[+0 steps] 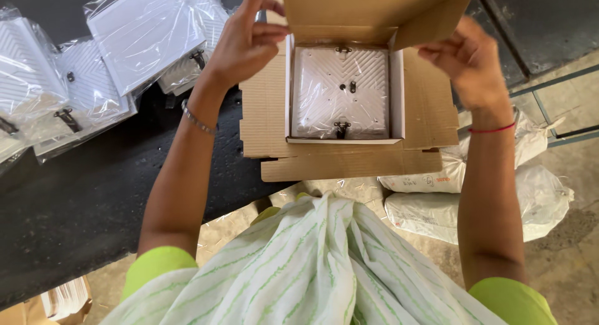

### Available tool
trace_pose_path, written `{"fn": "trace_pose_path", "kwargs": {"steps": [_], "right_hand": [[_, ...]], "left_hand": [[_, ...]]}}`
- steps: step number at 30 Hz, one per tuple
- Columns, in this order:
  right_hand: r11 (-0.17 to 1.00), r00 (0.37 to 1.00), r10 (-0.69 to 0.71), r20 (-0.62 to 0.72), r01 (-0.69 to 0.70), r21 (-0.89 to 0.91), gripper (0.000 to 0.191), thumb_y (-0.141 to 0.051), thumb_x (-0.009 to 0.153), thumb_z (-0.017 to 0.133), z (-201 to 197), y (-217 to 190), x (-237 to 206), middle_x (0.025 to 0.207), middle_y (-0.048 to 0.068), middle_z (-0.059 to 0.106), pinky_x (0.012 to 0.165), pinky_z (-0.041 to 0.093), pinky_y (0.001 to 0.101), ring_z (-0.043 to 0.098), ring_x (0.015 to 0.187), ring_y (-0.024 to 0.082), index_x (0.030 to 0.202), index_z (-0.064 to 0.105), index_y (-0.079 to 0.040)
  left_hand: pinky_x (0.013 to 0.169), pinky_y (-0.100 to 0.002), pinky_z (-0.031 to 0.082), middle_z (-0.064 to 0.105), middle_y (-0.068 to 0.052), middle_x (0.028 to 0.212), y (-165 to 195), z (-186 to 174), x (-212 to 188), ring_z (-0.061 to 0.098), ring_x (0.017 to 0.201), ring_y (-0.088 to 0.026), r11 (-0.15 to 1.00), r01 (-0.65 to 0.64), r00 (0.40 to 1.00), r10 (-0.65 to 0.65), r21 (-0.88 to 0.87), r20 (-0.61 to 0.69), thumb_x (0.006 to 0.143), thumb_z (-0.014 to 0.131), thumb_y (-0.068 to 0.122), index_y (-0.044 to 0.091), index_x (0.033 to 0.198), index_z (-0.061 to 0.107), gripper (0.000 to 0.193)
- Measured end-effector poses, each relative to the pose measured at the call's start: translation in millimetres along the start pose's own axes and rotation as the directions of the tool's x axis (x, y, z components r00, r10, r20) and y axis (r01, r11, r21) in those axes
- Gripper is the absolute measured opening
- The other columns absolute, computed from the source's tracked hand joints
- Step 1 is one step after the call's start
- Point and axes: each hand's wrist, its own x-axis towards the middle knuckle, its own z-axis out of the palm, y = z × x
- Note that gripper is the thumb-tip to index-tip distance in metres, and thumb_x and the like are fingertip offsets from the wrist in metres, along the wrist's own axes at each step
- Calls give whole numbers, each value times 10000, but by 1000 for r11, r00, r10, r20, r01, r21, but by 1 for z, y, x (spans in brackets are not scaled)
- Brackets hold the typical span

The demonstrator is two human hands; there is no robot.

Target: The person folds a flat cardboard blank into an outer box, shapes a white inner box, and places a plastic-wrapped square panel into the inner box. They then fold the outer box flaps closed around the packed box, working one box at a time on the workbench.

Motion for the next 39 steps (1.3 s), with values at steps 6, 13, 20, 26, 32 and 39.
{"fn": "trace_pose_path", "kwargs": {"steps": [6, 13, 20, 26, 32, 39], "right_hand": [[981, 992, 127, -22, -129, -144, 273, 4, 1076, 608, -24, 7, 0, 1172, 75, 710, 1036, 570, 334, 684, 1090, 149, 1342, 670, 1], [754, 972, 157, 175, -4, -657, 524, -336, 915, 729, 10, 6, -54, 1408, 86, 674, 1034, 536, 358, 662, 1239, 234, 1400, 668, -146], [487, 992, 72, 100, 53, -872, 927, -528, 642, 838, 63, 1, -88, 1594, 156, 456, 1006, 504, 467, 541, 1367, 376, 1466, 562, -206], [620, 998, 46, -48, -66, -782, 854, -199, 731, 879, 74, 27, -94, 1548, 214, 502, 1045, 541, 412, 579, 1346, 370, 1513, 534, -190], [813, 978, 147, -148, -205, -545, 748, -90, 718, 869, 66, 25, -98, 1472, 172, 583, 960, 591, 328, 680, 1180, 226, 1420, 614, -139], [940, 958, 168, -230, -226, -255, 634, -109, 884, 816, 1, -30, -31, 1210, 76, 714, 846, 561, 269, 669, 989, 116, 1487, 628, -62]], "left_hand": [[1050, -368, 558, 650, -134, 1314, -9, -7, -3, 726, 1225, -263, 990, 113, 988, -103, -86, 115, 1035, 586, 7, 112, 1497, 552, 474], [1106, -451, 481, 611, -162, 1413, 2, 11, -64, 584, 1320, -311, 914, 283, 900, -358, 291, 247, 935, 660, 495, 218, 1422, 661, 560], [1066, -459, 467, 527, -217, 1482, 21, 50, -98, 550, 1311, -397, 858, 226, 925, -338, 461, 176, 704, 853, 551, 221, 1560, 408, 1019], [1056, -428, 519, 523, -234, 1500, 0, 75, -114, 601, 1283, -391, 903, 111, 991, -134, 416, 28, 735, 898, 254, 197, 1580, 390, 989], [972, -366, 605, 687, -173, 1344, 6, 78, -116, 729, 1150, -276, 946, 124, 992, -116, 299, -43, 782, 905, 198, 145, 1466, 518, 789], [829, -382, 639, 777, -125, 1002, 59, 17, -52, 799, 937, -238, 975, 147, 960, -100, 166, -260, 814, 914, 281, 92, 1551, 377, 931]]}}
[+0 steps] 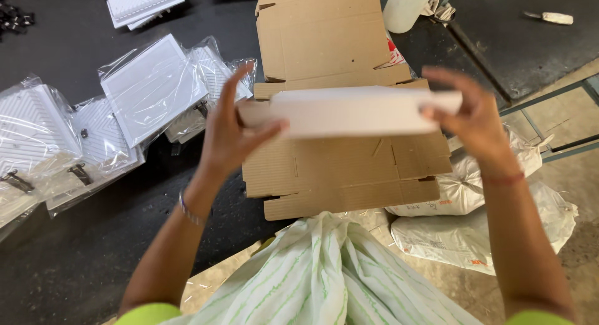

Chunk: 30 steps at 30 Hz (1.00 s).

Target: The person folds a flat cardboard blank into an outer box, shapes a white inner box, and places a plastic-wrapped square panel into the inner box. They then fold the outer box flaps closed around the packed box, working one box at a time on the workbench.

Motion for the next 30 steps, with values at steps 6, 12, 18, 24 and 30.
{"fn": "trace_pose_path", "kwargs": {"steps": [6, 12, 18, 24, 30], "right_hand": [[911, 911, -412, -16, 412, 4, 481, -205, 978, 820, 3, -39, 75, 1319, 98, 658, 968, 571, 301, 669, 1171, 145, 1311, 525, -21], [593, 733, -670, 116, 623, -510, 306, -73, 918, 816, -10, -57, 74, 1272, 156, 694, 953, 564, 330, 684, 1156, 229, 1191, 717, 22], [747, 870, -493, 25, 437, -501, 90, -22, 1104, 779, -11, -64, 95, 921, 116, 734, 754, 572, 289, 733, 816, 157, 1092, 747, 61], [872, 899, -438, -11, 421, -249, 197, 12, 1067, 714, -1, -69, 101, 934, 78, 735, 726, 639, 253, 743, 819, 117, 1249, 693, 83], [827, 875, -484, 2, 458, -325, 239, 65, 1062, 709, 7, -71, 91, 900, 97, 707, 744, 630, 266, 749, 849, 146, 1297, 674, 90]], "left_hand": [[858, -374, 579, 644, -150, 1174, 9, -5, 84, 643, 1092, -307, 846, -302, 899, 406, 440, -163, 853, 939, 271, 109, 1249, 642, 521], [809, -383, 548, 741, -50, 1084, 6, -22, 94, 682, 961, -238, 787, -424, 879, 477, 447, -7, 920, 852, 207, 83, 1078, 806, 206], [525, -309, 519, 734, -63, 733, 15, -24, 126, 667, 574, -143, 882, -263, 940, 325, 390, -102, 1028, 767, 184, 49, 1016, 818, 146], [524, -205, 625, 746, -50, 736, 15, -17, 139, 752, 613, -94, 977, -147, 971, 172, 151, -164, 1013, 741, 233, -10, 981, 779, 248], [505, -221, 603, 753, -50, 768, 12, -13, 133, 744, 597, -87, 969, -186, 952, 219, 163, -215, 998, 759, 211, 18, 991, 788, 195]]}}
